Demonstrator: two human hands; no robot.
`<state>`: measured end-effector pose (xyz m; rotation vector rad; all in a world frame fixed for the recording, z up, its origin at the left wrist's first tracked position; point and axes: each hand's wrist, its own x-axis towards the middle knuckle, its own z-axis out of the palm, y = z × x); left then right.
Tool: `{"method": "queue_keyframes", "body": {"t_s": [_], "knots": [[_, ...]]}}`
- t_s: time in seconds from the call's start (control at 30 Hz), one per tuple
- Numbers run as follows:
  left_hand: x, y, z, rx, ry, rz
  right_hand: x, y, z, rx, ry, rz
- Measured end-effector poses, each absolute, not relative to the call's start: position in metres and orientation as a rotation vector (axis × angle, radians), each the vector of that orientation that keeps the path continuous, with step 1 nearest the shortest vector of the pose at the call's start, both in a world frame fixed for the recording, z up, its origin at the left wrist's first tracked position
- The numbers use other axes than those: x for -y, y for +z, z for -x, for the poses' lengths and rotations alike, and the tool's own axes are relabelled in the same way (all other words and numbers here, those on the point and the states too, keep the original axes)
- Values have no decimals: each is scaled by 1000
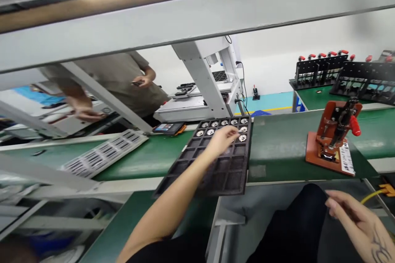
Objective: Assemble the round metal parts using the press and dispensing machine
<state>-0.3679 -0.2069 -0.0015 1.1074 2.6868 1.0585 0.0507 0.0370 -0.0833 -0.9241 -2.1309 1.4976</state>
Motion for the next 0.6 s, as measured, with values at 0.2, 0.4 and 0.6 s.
{"method": "queue_keyframes", "body": {"t_s": [0.2,0.4,0.6], "knots": [[315,-8,454,-3011,673,-856,-53,-121,-79,2094,1538,1093],[319,-41,459,-3021,447,-828,-57,-127,-87,2115,1515,1145],[266,-22,439,-3027,405,-983,-42,-120,-108,2098,1589,1192]]}}
